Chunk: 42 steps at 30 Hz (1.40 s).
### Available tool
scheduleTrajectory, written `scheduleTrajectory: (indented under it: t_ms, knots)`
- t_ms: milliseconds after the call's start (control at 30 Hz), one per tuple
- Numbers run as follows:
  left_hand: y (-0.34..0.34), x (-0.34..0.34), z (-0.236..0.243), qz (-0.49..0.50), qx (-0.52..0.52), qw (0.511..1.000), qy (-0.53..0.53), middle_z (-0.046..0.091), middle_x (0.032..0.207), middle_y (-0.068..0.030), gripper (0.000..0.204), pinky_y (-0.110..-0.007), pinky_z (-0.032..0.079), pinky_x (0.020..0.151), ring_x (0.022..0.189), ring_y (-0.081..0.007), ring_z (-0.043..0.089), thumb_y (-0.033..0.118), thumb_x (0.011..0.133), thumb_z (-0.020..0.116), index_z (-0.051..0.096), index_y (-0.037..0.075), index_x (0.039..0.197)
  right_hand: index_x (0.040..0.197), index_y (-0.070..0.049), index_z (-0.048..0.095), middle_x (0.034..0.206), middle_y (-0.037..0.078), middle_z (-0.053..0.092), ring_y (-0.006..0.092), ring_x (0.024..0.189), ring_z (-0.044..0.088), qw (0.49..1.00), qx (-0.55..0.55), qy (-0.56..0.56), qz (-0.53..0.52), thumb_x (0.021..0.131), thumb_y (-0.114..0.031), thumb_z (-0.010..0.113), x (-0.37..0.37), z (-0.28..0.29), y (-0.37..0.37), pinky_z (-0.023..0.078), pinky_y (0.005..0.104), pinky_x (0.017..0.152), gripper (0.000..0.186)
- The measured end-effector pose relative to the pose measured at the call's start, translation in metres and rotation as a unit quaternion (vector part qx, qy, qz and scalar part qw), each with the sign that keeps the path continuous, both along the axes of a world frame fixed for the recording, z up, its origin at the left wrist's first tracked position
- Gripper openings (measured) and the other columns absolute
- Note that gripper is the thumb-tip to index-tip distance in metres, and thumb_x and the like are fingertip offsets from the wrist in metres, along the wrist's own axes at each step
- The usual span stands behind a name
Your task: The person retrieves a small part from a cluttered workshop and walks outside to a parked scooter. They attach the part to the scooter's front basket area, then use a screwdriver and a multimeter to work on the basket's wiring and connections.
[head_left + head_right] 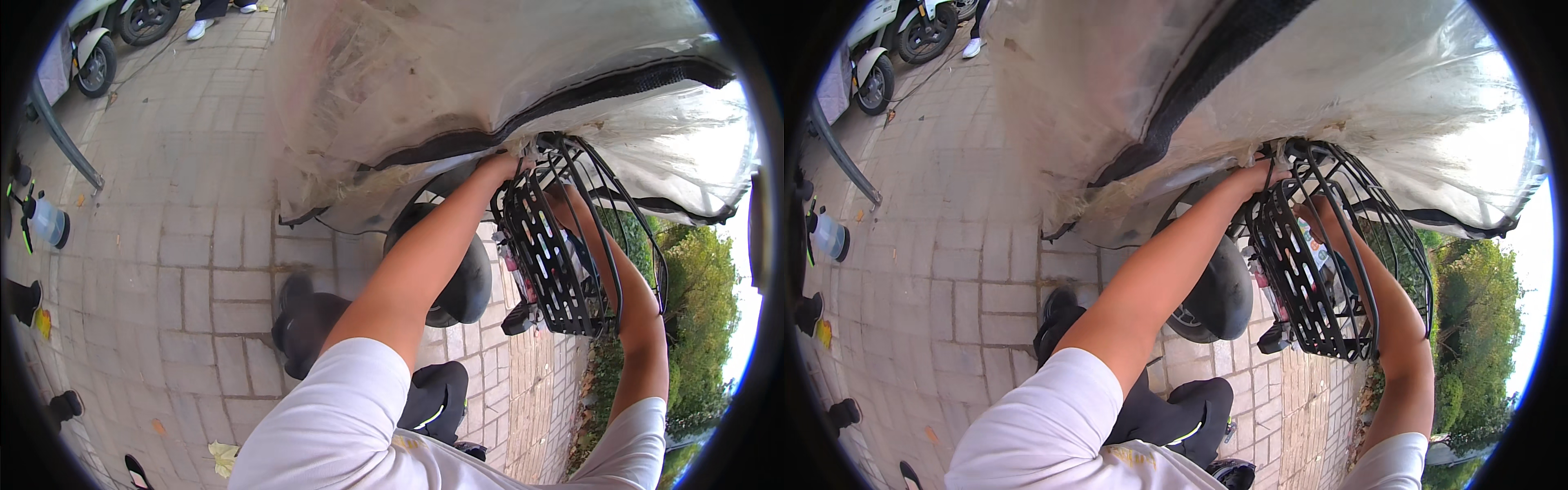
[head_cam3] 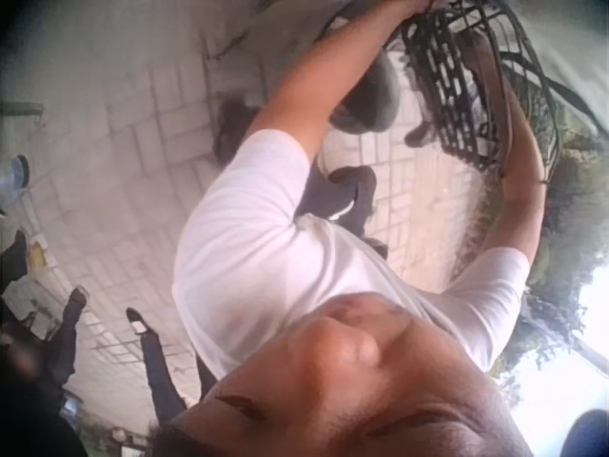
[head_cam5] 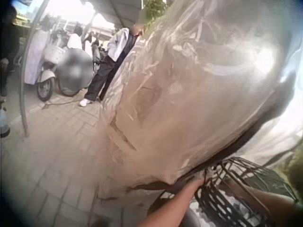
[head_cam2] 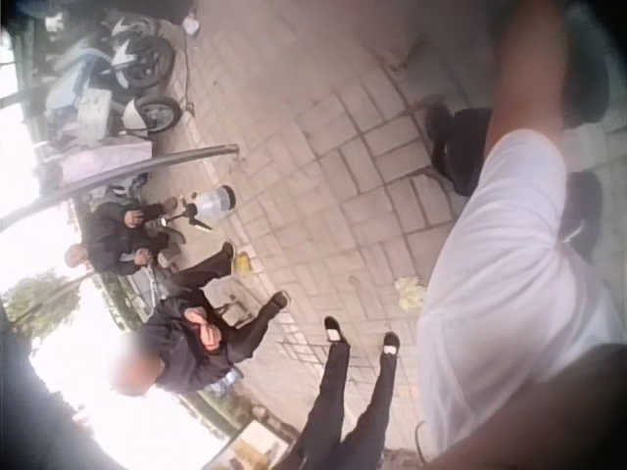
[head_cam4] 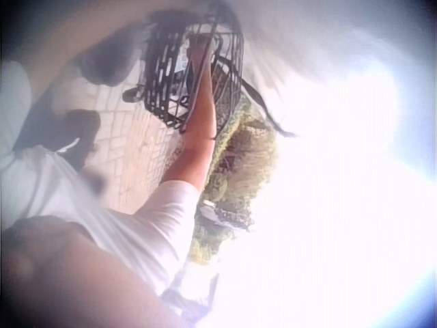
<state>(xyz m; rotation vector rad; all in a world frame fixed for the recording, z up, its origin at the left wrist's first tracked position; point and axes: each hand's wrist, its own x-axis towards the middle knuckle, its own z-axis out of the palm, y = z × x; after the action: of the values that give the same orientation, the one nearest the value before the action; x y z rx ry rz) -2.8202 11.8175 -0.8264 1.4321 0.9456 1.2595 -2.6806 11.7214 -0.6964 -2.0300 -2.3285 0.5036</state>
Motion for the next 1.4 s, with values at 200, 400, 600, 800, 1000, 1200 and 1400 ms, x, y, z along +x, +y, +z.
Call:
scheduleTrajectory:
  t_ms: [200,400,600,800,1000,1200,1400]
  knots:
    - [0.006,0.008,0.000,0.013,-0.046,0.999,0.013,0.069,0.103,-0.0158,0.053,-0.039,0.048,0.083,0.092,-0.0262,0.064,0.052,0.078,0.068,0.071,0.005,0.103,0.088,0.002,0.062,0.062,0.004,0.056,0.0093,0.049,0.049,0.999,0.020,-0.026,0.041,0.088,-0.029,0.067,-0.002,0.001,0.000,0.037,0.0291,0.044,0.032]
    - [-0.012,-0.004,0.010,0.011,-0.064,0.998,0.027,0.069,0.101,-0.0152,0.049,-0.039,0.048,0.084,0.092,-0.0260,0.064,0.047,0.081,0.066,0.070,0.005,0.104,0.070,0.001,0.058,0.051,0.005,0.052,0.0124,0.038,0.047,0.995,-0.038,0.087,-0.005,0.093,-0.025,0.059,0.007,-0.004,0.006,0.034,0.0293,0.037,0.035]
    - [-0.035,-0.020,0.015,-0.043,-0.001,0.981,-0.189,0.067,0.084,-0.0058,0.034,-0.034,0.048,0.066,0.073,-0.0174,0.061,0.033,0.082,0.072,0.068,0.003,0.098,0.091,-0.003,0.069,0.081,0.021,0.068,0.0391,0.081,0.066,0.965,0.155,-0.168,0.131,0.084,-0.020,0.061,0.000,-0.003,-0.006,0.052,0.0458,0.066,0.020]
    - [-0.037,-0.026,0.017,-0.064,-0.136,0.964,-0.218,0.064,0.113,-0.0112,0.034,-0.036,0.053,0.082,0.106,-0.0220,0.060,0.024,0.092,0.063,0.062,0.003,0.119,0.096,-0.002,0.068,0.098,0.021,0.068,0.0392,0.094,0.066,0.988,0.120,-0.094,0.035,0.086,-0.022,0.057,0.001,-0.006,-0.008,0.053,0.0479,0.079,0.025]
    - [-0.025,-0.029,0.007,-0.113,-0.181,0.929,-0.304,0.066,0.105,-0.0112,0.038,-0.036,0.057,0.078,0.093,-0.0231,0.066,0.015,0.085,0.070,0.059,0.002,0.119,0.072,0.004,0.061,0.058,0.009,0.055,0.0152,0.040,0.042,0.954,-0.143,0.240,-0.109,0.088,-0.015,0.062,0.019,-0.006,0.018,0.034,0.0319,0.035,0.026]
    - [-0.031,-0.027,0.006,-0.081,-0.165,0.940,-0.286,0.066,0.109,-0.0101,0.043,-0.035,0.055,0.073,0.093,-0.0199,0.065,0.022,0.081,0.076,0.063,0.001,0.116,0.078,0.008,0.062,0.062,0.015,0.059,0.0246,0.054,0.058,0.979,-0.182,0.095,-0.013,0.085,-0.006,0.055,0.027,0.011,0.009,0.045,0.0384,0.049,0.017]
    - [-0.035,-0.022,0.011,-0.054,-0.128,0.974,-0.179,0.065,0.106,-0.0071,0.046,-0.032,0.052,0.081,0.095,-0.0184,0.064,0.025,0.083,0.075,0.059,0.000,0.118,0.118,0.007,0.048,0.095,0.020,0.064,0.0308,0.076,0.067,0.968,-0.187,0.148,-0.075,0.093,-0.021,0.053,0.062,0.048,-0.023,0.057,0.0486,0.068,0.038]
